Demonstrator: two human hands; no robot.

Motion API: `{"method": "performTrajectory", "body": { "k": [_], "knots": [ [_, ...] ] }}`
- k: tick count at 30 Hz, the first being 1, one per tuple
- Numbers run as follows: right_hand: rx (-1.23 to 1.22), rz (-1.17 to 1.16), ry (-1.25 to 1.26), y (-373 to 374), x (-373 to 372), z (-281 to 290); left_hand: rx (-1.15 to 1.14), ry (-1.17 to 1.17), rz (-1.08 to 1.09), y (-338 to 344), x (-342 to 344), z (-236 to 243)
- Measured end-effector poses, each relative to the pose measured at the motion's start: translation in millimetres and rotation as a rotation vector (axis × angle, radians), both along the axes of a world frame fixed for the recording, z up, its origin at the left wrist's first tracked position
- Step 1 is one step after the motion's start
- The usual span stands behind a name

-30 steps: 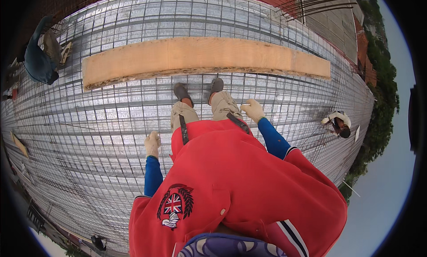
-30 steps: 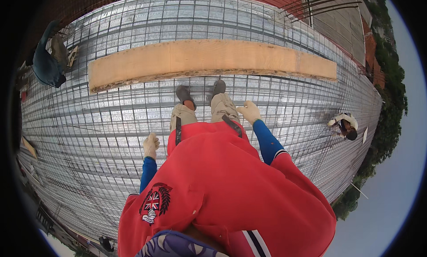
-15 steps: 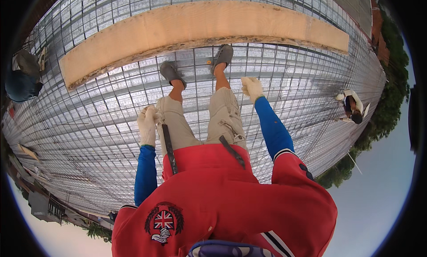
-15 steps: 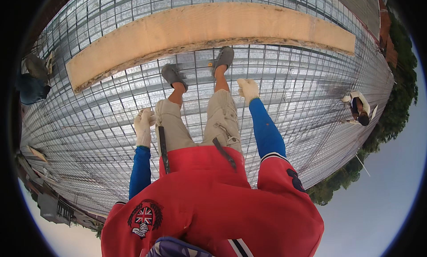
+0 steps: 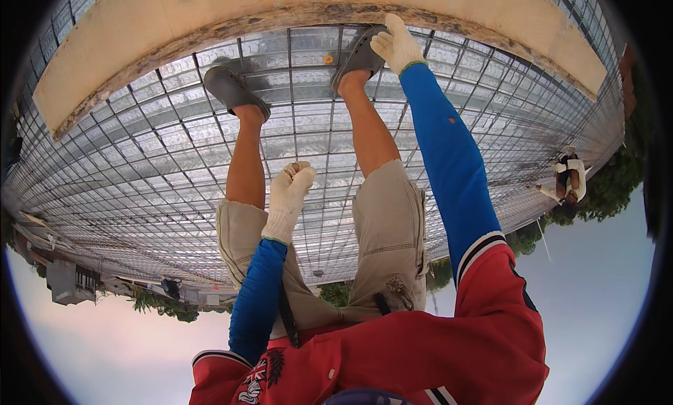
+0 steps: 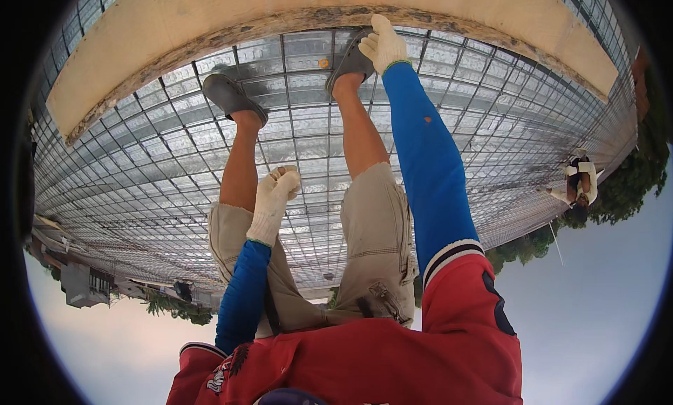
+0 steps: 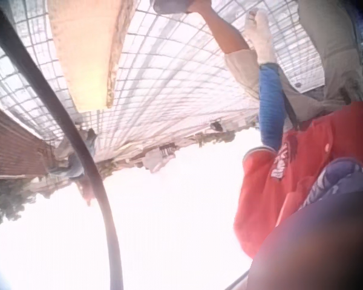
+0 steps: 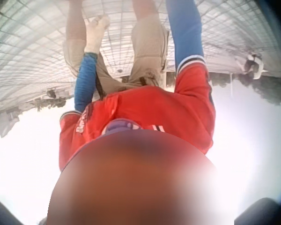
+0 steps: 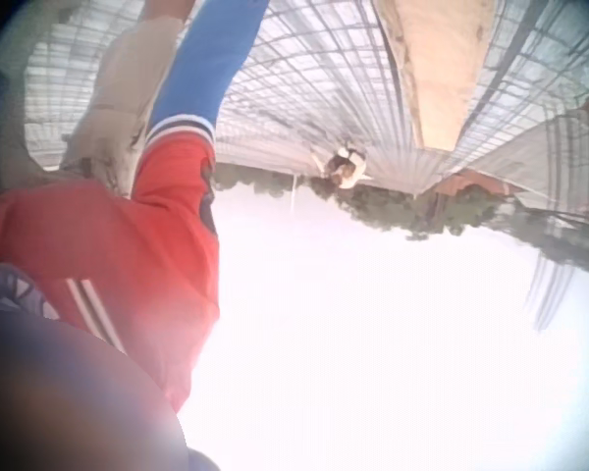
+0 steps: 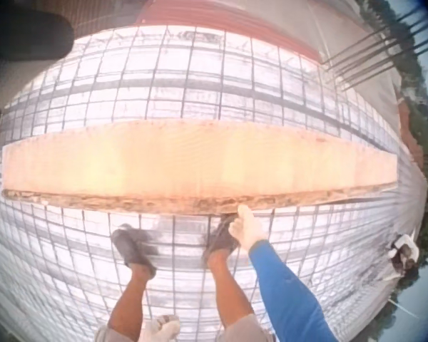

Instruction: The person walks across a rebar grid on a roof and places wooden planks over the grid to create a walkway. They carry and position several planks, then use a spirit level to check alignment before continuing to place more planks.

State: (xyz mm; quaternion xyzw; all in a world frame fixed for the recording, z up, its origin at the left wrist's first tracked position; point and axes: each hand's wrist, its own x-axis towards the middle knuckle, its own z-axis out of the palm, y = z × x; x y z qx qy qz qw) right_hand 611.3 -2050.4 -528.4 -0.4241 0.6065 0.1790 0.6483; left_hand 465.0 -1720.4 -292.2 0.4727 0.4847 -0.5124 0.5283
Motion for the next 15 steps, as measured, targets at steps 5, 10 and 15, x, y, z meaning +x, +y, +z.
{"method": "performTrajectory", "body": {
  "k": [5,10,15],
  "knots": [
    [-0.151,-0.161,0.013,20.6,19.3,-67.0,-0.051,-0.058,0.058,-21.5,9.2,6.2],
    [-0.351,-0.362,0.079,51.0,36.6,-75.4,-0.024,0.038,0.111,-21.7,16.7,6.4],
    [-0.398,-0.302,0.247,44.5,49.3,-81.7,-0.06,0.03,0.119,-21.6,14.7,2.8]
  ]
}}
